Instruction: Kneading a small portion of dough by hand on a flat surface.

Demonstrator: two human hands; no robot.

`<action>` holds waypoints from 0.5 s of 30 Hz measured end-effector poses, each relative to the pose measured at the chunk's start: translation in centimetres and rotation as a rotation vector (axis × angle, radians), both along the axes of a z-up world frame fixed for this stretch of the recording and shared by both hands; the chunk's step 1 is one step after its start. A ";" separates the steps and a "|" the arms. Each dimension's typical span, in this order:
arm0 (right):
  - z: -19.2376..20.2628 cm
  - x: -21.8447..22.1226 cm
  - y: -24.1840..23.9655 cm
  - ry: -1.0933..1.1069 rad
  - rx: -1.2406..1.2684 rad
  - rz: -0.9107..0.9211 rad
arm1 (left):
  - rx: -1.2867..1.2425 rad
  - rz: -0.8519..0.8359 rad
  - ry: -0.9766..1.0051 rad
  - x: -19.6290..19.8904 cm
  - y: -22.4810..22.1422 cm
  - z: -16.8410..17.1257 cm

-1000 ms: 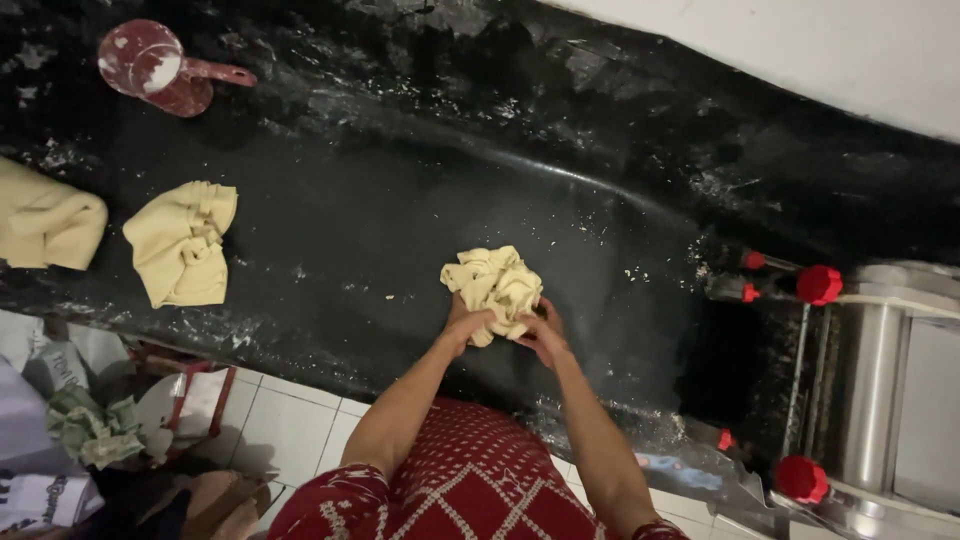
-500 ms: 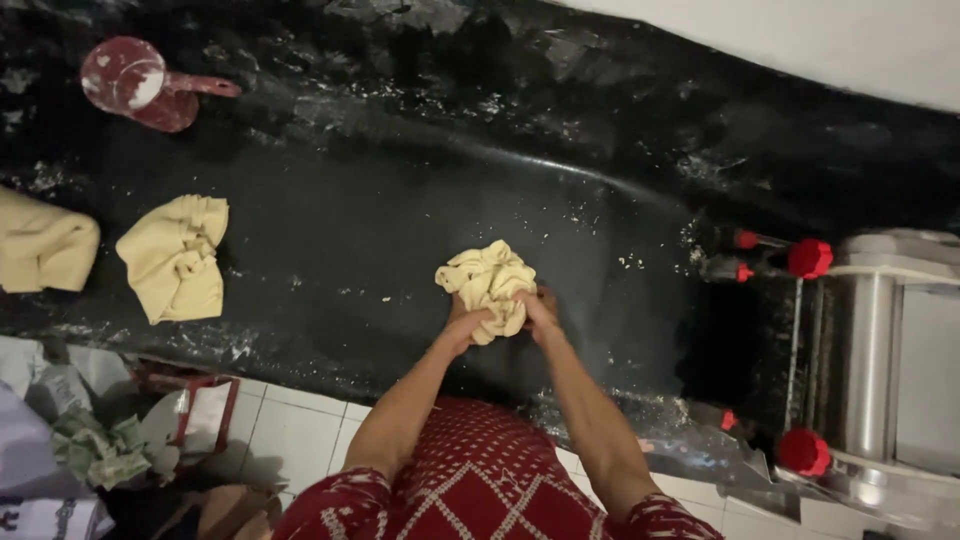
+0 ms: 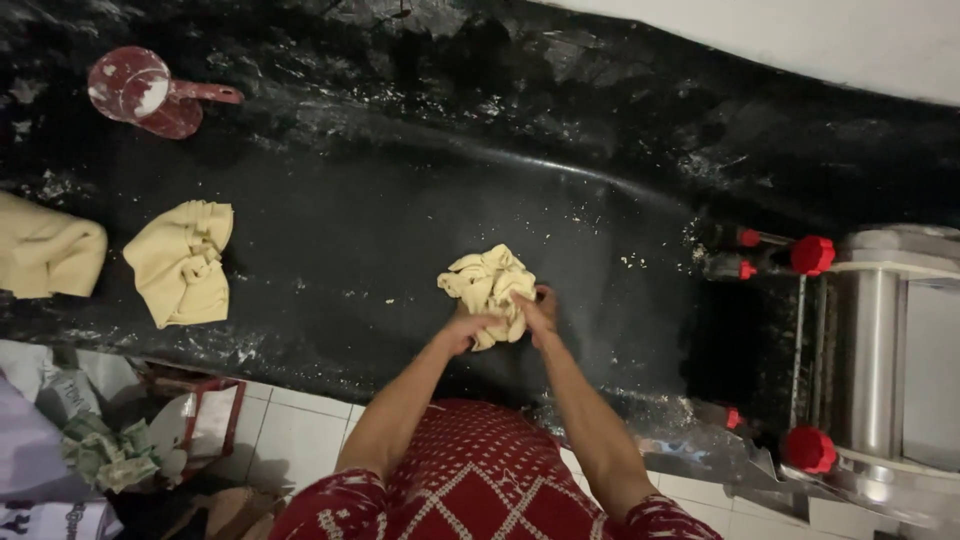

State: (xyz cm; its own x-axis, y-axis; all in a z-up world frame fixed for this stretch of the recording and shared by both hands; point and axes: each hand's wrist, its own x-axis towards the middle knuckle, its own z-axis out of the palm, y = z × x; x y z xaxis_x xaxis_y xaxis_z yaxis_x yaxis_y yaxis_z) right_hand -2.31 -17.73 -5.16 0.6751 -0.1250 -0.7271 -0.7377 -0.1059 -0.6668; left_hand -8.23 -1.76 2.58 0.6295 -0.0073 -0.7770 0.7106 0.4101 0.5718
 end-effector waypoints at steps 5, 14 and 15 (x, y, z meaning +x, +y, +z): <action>4.8 -1.8 0.1 -0.071 0.027 -0.026 | 0.113 -0.014 -0.059 -1.7 0.4 1.9; 6.3 -16.8 -11.5 -0.284 -0.209 0.089 | 0.196 -0.073 0.064 -1.3 1.3 -0.7; 6.7 -19.8 -13.1 -0.352 -0.469 0.188 | 0.186 -0.108 0.094 -1.2 1.4 0.7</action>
State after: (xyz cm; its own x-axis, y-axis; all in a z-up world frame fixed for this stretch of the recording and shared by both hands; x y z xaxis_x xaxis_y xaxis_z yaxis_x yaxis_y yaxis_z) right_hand -22.07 -30.82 1.52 0.9062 -0.2328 -0.3531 -0.4220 -0.5538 -0.7178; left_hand -9.41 -0.35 3.26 0.5575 0.0782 -0.8265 0.7984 0.2222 0.5596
